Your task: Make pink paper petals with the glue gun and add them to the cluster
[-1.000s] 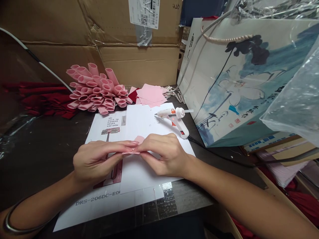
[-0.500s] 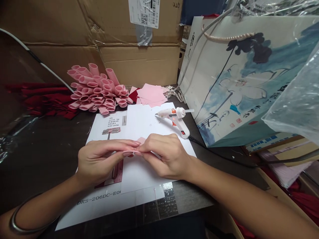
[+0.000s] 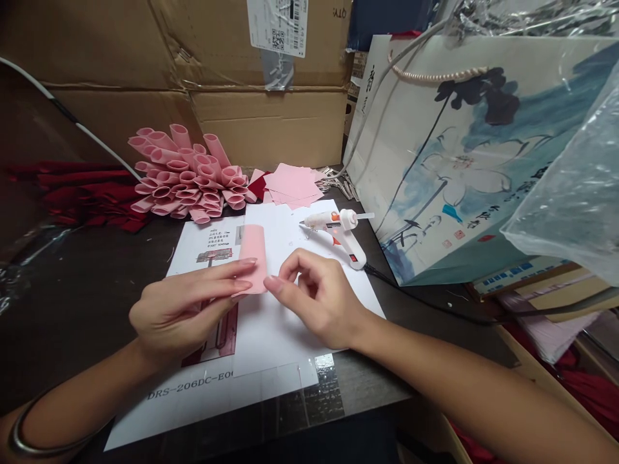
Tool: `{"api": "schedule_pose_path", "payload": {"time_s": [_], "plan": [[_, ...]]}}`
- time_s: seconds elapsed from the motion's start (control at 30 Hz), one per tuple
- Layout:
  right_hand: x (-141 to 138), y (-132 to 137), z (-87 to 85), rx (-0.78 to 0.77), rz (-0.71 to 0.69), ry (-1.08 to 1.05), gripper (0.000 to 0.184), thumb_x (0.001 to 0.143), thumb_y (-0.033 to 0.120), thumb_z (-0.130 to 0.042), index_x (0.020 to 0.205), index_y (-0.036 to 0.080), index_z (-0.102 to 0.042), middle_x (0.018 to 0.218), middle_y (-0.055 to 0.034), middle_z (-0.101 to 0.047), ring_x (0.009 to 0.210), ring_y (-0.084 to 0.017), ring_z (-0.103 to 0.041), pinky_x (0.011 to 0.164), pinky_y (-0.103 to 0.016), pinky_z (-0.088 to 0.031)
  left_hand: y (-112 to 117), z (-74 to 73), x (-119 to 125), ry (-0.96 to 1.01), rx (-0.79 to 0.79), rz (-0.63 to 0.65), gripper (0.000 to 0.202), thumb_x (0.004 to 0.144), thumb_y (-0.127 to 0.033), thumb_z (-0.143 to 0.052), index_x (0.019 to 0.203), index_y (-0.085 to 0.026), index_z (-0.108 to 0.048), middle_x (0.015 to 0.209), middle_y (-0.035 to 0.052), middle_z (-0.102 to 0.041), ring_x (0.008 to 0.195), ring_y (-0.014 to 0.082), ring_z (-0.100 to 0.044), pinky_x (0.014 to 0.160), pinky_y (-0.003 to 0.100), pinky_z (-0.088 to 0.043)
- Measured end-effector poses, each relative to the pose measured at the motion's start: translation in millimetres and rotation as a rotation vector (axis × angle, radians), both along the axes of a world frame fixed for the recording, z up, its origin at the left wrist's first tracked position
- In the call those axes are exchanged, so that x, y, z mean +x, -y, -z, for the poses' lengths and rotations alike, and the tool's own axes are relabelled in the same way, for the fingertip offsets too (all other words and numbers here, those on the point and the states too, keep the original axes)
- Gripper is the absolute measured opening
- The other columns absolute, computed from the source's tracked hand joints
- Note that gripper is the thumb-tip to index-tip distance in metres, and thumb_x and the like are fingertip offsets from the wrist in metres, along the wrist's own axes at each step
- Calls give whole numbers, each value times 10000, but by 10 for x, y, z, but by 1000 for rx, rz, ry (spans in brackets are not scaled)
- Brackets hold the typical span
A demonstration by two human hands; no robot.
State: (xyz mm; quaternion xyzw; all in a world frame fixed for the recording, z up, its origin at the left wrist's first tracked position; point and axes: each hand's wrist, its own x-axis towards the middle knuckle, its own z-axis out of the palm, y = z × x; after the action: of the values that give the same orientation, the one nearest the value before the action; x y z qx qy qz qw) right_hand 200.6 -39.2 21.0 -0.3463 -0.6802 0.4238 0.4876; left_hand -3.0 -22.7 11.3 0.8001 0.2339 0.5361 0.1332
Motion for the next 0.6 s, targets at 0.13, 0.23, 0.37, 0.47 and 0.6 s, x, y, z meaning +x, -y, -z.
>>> {"api": "schedule_pose_path", "payload": {"time_s": [0.13, 0.23, 0.37, 0.47, 0.6], "plan": [[-25, -13, -32, -258, -235, -101, 259, 945, 358, -545, 800, 153, -607, 638, 19, -614, 430, -51, -383, 451, -216, -342, -47, 30, -32, -44, 82, -21, 256, 772, -31, -727, 953, -212, -716, 1187, 44, -702, 918, 148, -730, 808, 223, -605], [-33, -16, -31, -387, -244, -128, 208, 937, 332, -567, 820, 163, -598, 695, 17, -635, 442, -48, -372, 438, -218, -295, -64, 36, -24, -95, 99, 26, 241, 790, -44, -705, 966, -209, -708, 1294, 63, -641, 915, 148, -724, 805, 227, -600], [-29, -14, -4, -383, -164, -119, 192, 925, 311, -593, 792, 174, -567, 725, 16, -641, 503, -55, -434, 505, -225, -336, -37, 37, 22, -4, -87, -133, 295, 830, -66, -636, 1085, -213, -647, 1509, 96, -400, 1024, 199, -674, 849, 314, -574], [-39, -6, 9, -365, -124, -105, 208, 926, 335, -594, 798, 174, -561, 729, 18, -628, 519, -53, -434, 507, -222, -331, 14, 66, 60, 129, -475, -134, 212, 917, -187, -567, 1127, -215, -567, 1202, 91, -610, 803, 146, -651, 711, 284, -545], [-83, 22, 5, -347, -98, -66, 234, 915, 371, -608, 804, 170, -562, 706, 25, -589, 557, -62, -466, 516, -216, -341, 102, 80, 113, 107, -876, 85, 222, 1007, -372, -420, 993, -196, -555, 753, 10, -621, 676, 132, -574, 651, 267, -475]]}}
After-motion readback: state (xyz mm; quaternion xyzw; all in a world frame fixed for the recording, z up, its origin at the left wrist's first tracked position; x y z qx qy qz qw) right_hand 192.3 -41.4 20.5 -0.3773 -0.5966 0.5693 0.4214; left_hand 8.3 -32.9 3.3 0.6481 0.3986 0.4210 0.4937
